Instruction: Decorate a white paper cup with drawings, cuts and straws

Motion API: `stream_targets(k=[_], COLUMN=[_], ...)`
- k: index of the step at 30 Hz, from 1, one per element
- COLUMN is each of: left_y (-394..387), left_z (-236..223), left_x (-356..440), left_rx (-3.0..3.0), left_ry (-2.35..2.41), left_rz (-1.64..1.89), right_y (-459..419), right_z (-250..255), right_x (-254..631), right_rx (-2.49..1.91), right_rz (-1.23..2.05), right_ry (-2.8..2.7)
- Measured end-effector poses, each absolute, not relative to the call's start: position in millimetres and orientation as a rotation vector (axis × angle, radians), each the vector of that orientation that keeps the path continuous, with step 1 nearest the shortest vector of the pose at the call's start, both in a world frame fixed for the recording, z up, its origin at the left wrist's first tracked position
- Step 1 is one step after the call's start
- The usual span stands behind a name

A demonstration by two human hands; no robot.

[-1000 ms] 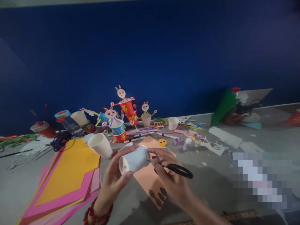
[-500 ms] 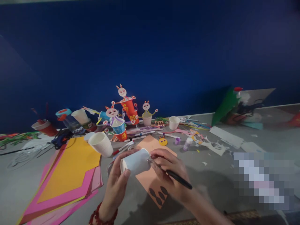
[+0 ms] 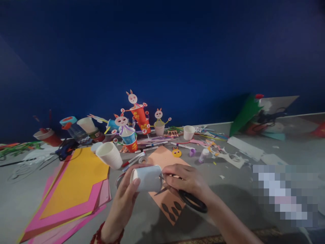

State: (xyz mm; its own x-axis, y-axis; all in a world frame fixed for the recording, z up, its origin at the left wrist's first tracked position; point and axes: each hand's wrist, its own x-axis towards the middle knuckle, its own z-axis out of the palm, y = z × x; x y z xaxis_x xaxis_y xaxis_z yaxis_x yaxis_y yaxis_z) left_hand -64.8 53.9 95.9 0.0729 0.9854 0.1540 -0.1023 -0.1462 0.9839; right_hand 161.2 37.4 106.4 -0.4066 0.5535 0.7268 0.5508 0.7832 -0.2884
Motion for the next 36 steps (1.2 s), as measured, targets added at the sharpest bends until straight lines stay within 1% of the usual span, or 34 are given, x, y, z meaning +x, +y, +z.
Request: stream_targets(k=[3,6,9,12,20,23,28,36], left_y=[51.6,50.2,50.1,49.0,43.3,42.2,42.2,46.4], left_z=[101.8,105.4,105.2,104.2,100.5,95.7,85.2,80.3], left_x=[-65.1,-65.4,-64.8,-63.2,-61.6,-59.8,-59.9,-69.4], left_rx=[1.334,1.405,1.395,1.436,1.768,1.788,1.596,1.577], left_ry=[1.05,1.071,1.047,0.931,0.763,0.736,0.746,0.749], left_rz=[1.17,1.206,1.208,1.224,1.363,1.432,1.418,1.296], right_y=[36.6,36.4,35.3,31.2,24.9,25.9,23.2,23.8], right_z=[107.5,108.5,110.0,109.8,93.6,90.9,101.0,118.5], right_x=[161.9,162.4,160.3,153.8,125.1,119.6,127.3,141.1], right_rx=[-0.833,-0.825,-0.831,-0.854,-0.968,-0.992,-0.883,-0.791], right_rz=[0.09,0.146,0.101,0.126,0.473,0.545,0.397,0.189], right_ry=[-2.069,-2.143,-2.118,-1.965,-1.422,-1.305,-1.559,-1.881])
